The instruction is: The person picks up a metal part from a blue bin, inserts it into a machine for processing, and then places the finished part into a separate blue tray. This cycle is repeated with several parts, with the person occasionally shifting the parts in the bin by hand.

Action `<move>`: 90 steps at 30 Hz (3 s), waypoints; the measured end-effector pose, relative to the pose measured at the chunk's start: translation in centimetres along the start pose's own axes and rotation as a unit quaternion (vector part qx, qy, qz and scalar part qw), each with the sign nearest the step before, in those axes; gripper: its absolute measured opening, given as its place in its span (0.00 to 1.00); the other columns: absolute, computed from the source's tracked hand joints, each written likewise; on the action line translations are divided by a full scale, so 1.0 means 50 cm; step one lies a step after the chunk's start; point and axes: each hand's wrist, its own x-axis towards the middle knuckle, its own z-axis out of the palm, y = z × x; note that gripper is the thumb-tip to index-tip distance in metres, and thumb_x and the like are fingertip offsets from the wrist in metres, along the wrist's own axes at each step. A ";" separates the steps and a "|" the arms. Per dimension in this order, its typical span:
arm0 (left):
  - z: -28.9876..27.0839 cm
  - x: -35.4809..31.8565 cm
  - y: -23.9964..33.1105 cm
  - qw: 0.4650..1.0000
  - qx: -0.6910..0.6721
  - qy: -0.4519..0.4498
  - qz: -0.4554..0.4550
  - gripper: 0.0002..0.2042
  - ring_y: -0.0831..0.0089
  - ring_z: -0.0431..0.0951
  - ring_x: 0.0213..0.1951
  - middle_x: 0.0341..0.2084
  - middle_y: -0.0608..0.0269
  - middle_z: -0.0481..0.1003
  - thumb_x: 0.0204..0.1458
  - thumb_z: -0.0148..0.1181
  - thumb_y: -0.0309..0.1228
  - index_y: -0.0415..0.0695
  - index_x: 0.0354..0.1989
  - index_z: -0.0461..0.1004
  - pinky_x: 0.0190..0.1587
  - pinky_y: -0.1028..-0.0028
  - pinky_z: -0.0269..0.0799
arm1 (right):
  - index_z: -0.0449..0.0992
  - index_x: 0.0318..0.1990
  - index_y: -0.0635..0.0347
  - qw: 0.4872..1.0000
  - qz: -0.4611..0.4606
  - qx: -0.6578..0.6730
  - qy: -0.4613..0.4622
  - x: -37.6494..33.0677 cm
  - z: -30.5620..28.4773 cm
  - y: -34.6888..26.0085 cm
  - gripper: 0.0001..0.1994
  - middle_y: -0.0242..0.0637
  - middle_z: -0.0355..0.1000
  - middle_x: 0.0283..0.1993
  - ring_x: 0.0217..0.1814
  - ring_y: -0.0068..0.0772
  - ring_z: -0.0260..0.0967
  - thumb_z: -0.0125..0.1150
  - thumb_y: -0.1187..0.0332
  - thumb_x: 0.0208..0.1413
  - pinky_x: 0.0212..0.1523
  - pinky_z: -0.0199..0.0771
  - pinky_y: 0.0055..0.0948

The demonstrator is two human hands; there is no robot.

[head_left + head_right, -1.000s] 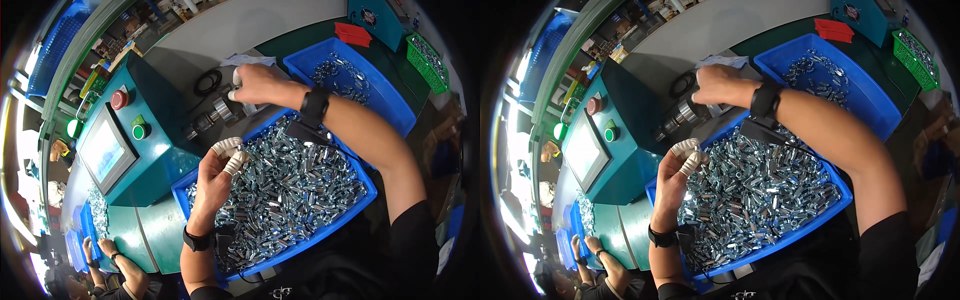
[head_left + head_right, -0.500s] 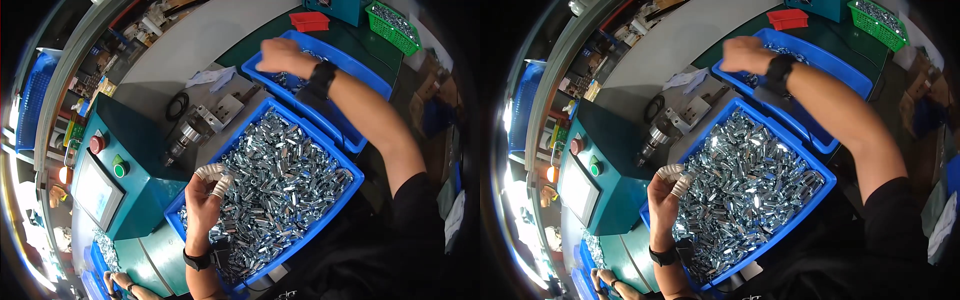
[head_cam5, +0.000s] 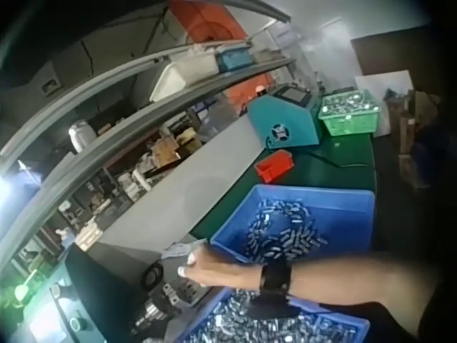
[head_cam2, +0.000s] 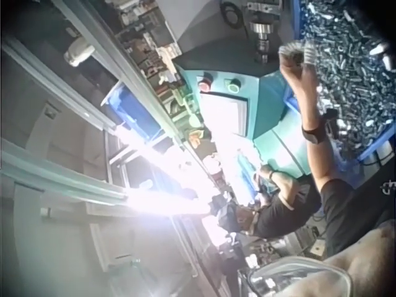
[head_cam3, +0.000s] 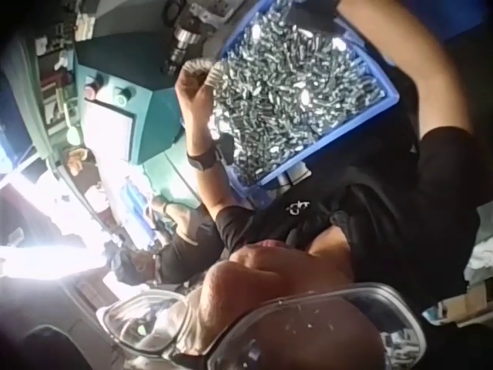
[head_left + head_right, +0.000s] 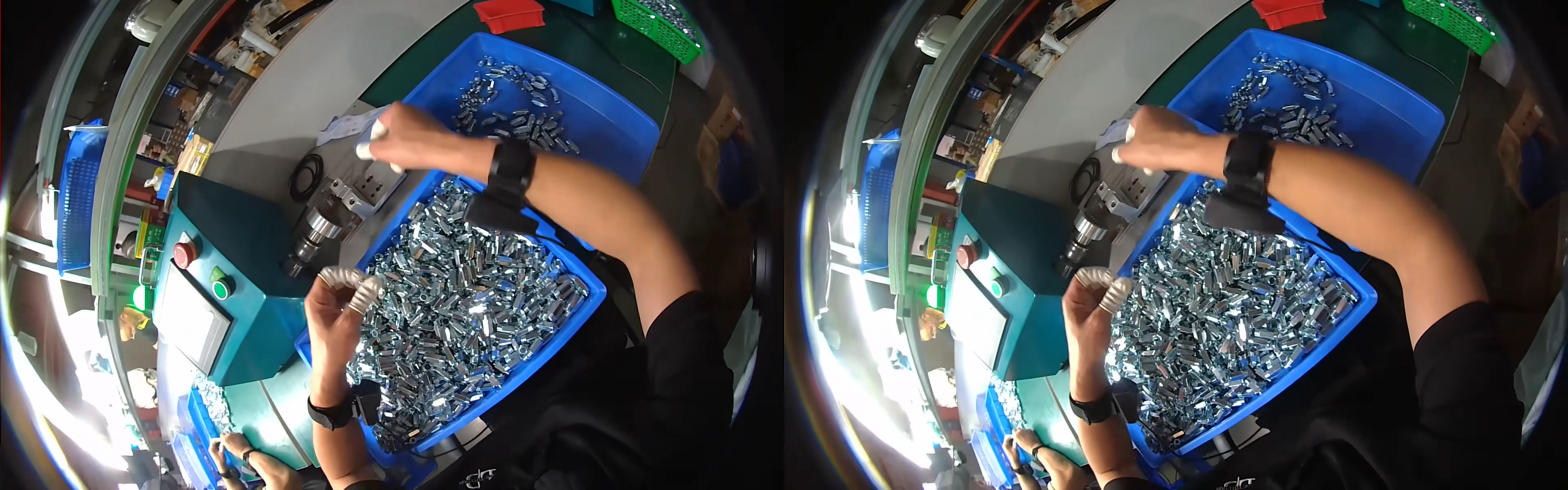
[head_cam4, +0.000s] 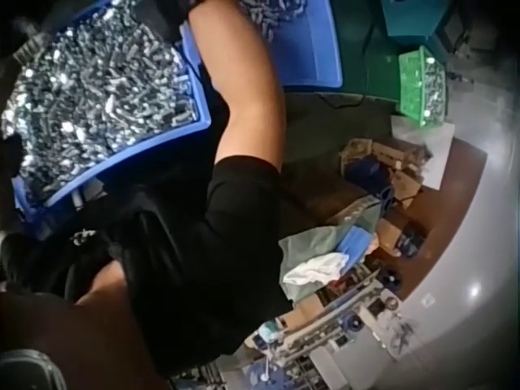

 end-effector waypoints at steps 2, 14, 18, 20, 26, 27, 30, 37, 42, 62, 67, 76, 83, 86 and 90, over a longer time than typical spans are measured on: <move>0.005 0.025 0.039 0.997 0.058 0.034 0.022 0.08 0.77 0.76 0.31 0.30 0.65 0.76 0.49 0.65 0.24 0.39 0.33 0.71 0.37 0.78 0.71 | 0.76 0.25 0.66 0.999 -0.016 0.028 -0.009 -0.014 0.032 0.015 0.16 0.40 0.74 0.19 0.25 0.34 0.74 0.60 0.58 0.48 0.32 0.72 0.33; -0.016 0.255 -0.002 0.778 0.564 0.054 0.271 0.08 0.49 0.69 0.38 0.27 0.51 0.73 0.31 0.54 0.20 0.37 0.24 0.71 0.41 0.56 0.66 | 0.78 0.31 0.66 0.988 -0.137 0.047 0.048 -0.050 0.097 0.077 0.13 0.44 0.75 0.23 0.27 0.36 0.74 0.64 0.62 0.48 0.30 0.72 0.35; -0.023 0.251 -0.001 0.778 0.570 0.044 0.260 0.06 0.51 0.70 0.38 0.29 0.51 0.73 0.33 0.55 0.21 0.37 0.24 0.71 0.42 0.57 0.66 | 0.78 0.31 0.65 0.989 -0.140 0.025 0.050 -0.044 0.100 0.084 0.13 0.45 0.75 0.25 0.28 0.40 0.75 0.64 0.62 0.47 0.31 0.72 0.37; -0.027 0.248 0.000 0.780 0.570 0.037 0.256 0.07 0.51 0.70 0.39 0.29 0.52 0.73 0.33 0.55 0.21 0.37 0.25 0.72 0.43 0.57 0.66 | 0.78 0.31 0.64 0.986 -0.156 0.017 0.054 -0.043 0.102 0.087 0.12 0.45 0.75 0.24 0.27 0.42 0.75 0.64 0.63 0.47 0.31 0.72 0.37; -0.022 0.220 0.023 0.764 0.593 0.017 0.253 0.10 0.53 0.70 0.41 0.30 0.52 0.73 0.37 0.56 0.20 0.38 0.31 0.75 0.44 0.59 0.66 | 0.77 0.29 0.63 0.987 -0.157 0.043 -0.001 -0.049 0.097 0.069 0.08 0.48 0.76 0.34 0.39 0.41 0.75 0.62 0.67 0.44 0.39 0.71 0.36; -0.013 0.205 0.033 0.766 0.580 0.050 0.273 0.09 0.53 0.71 0.40 0.30 0.52 0.73 0.38 0.57 0.21 0.38 0.31 0.75 0.44 0.60 0.66 | 0.76 0.28 0.63 0.982 -0.181 0.046 -0.005 -0.048 0.095 0.068 0.06 0.48 0.75 0.37 0.43 0.41 0.74 0.61 0.69 0.43 0.42 0.70 0.35; 0.018 0.139 0.057 0.769 0.549 0.113 0.308 0.08 0.53 0.72 0.39 0.31 0.52 0.74 0.41 0.58 0.21 0.39 0.33 0.76 0.42 0.61 0.67 | 0.76 0.26 0.63 0.973 -0.213 0.084 -0.035 -0.054 0.103 0.060 0.05 0.48 0.75 0.41 0.51 0.41 0.70 0.59 0.72 0.42 0.49 0.67 0.34; 0.031 -0.011 0.030 0.870 0.470 0.042 0.144 0.10 0.57 0.74 0.31 0.28 0.56 0.74 0.43 0.65 0.28 0.41 0.35 0.77 0.36 0.62 0.69 | 0.75 0.26 0.64 0.883 -0.051 0.391 -0.256 -0.051 0.124 0.043 0.06 0.43 0.74 0.40 0.65 0.41 0.57 0.54 0.73 0.39 0.67 0.49 0.35; 0.032 -0.012 0.002 0.847 0.527 -0.018 0.069 0.16 0.61 0.75 0.30 0.26 0.57 0.75 0.40 0.69 0.31 0.42 0.38 0.76 0.35 0.66 0.70 | 0.75 0.27 0.65 0.875 -0.089 0.385 -0.280 -0.053 0.130 0.060 0.07 0.41 0.73 0.42 0.69 0.41 0.51 0.52 0.72 0.40 0.70 0.36 0.34; 0.021 0.004 -0.031 0.873 0.488 -0.015 0.017 0.15 0.64 0.75 0.31 0.27 0.60 0.74 0.41 0.68 0.28 0.42 0.40 0.76 0.36 0.67 0.70 | 0.75 0.39 0.65 0.872 -0.047 0.384 -0.300 -0.040 0.124 0.044 0.10 0.37 0.72 0.46 0.58 0.30 0.62 0.54 0.72 0.49 0.65 0.52 0.29; 0.007 0.004 -0.049 0.864 0.496 -0.031 0.085 0.13 0.66 0.76 0.31 0.28 0.60 0.75 0.41 0.68 0.26 0.42 0.38 0.77 0.34 0.69 0.71 | 0.74 0.44 0.65 0.859 -0.041 0.415 -0.296 -0.037 0.114 0.045 0.11 0.35 0.71 0.47 0.55 0.25 0.65 0.54 0.72 0.53 0.61 0.59 0.25; 0.009 -0.001 -0.045 0.912 0.382 0.011 0.151 0.10 0.63 0.77 0.32 0.31 0.58 0.77 0.37 0.68 0.22 0.40 0.29 0.75 0.37 0.70 0.72 | 0.75 0.43 0.63 0.935 -0.042 0.242 -0.257 0.016 0.107 0.028 0.12 0.35 0.73 0.41 0.47 0.27 0.70 0.56 0.69 0.52 0.52 0.68 0.28; 0.003 -0.009 -0.038 0.912 0.386 0.036 0.136 0.09 0.57 0.75 0.32 0.26 0.57 0.76 0.36 0.68 0.26 0.40 0.25 0.73 0.37 0.65 0.71 | 0.76 0.41 0.64 0.976 -0.061 -0.074 -0.195 0.041 0.092 -0.068 0.14 0.44 0.75 0.37 0.40 0.38 0.74 0.58 0.66 0.47 0.41 0.73 0.36; 0.004 -0.013 -0.030 0.915 0.389 0.032 0.103 0.09 0.58 0.76 0.31 0.24 0.57 0.75 0.36 0.68 0.26 0.40 0.25 0.73 0.36 0.66 0.70 | 0.76 0.38 0.65 0.970 -0.072 -0.187 -0.137 0.037 0.110 -0.081 0.14 0.50 0.75 0.37 0.40 0.45 0.74 0.58 0.67 0.45 0.40 0.73 0.39; 0.018 -0.009 -0.038 0.928 0.364 0.039 0.074 0.09 0.59 0.76 0.31 0.24 0.57 0.76 0.38 0.69 0.25 0.40 0.25 0.73 0.35 0.67 0.70 | 0.76 0.30 0.64 0.952 -0.181 -0.248 -0.008 0.019 0.146 -0.059 0.09 0.57 0.74 0.32 0.39 0.56 0.73 0.56 0.69 0.41 0.40 0.72 0.47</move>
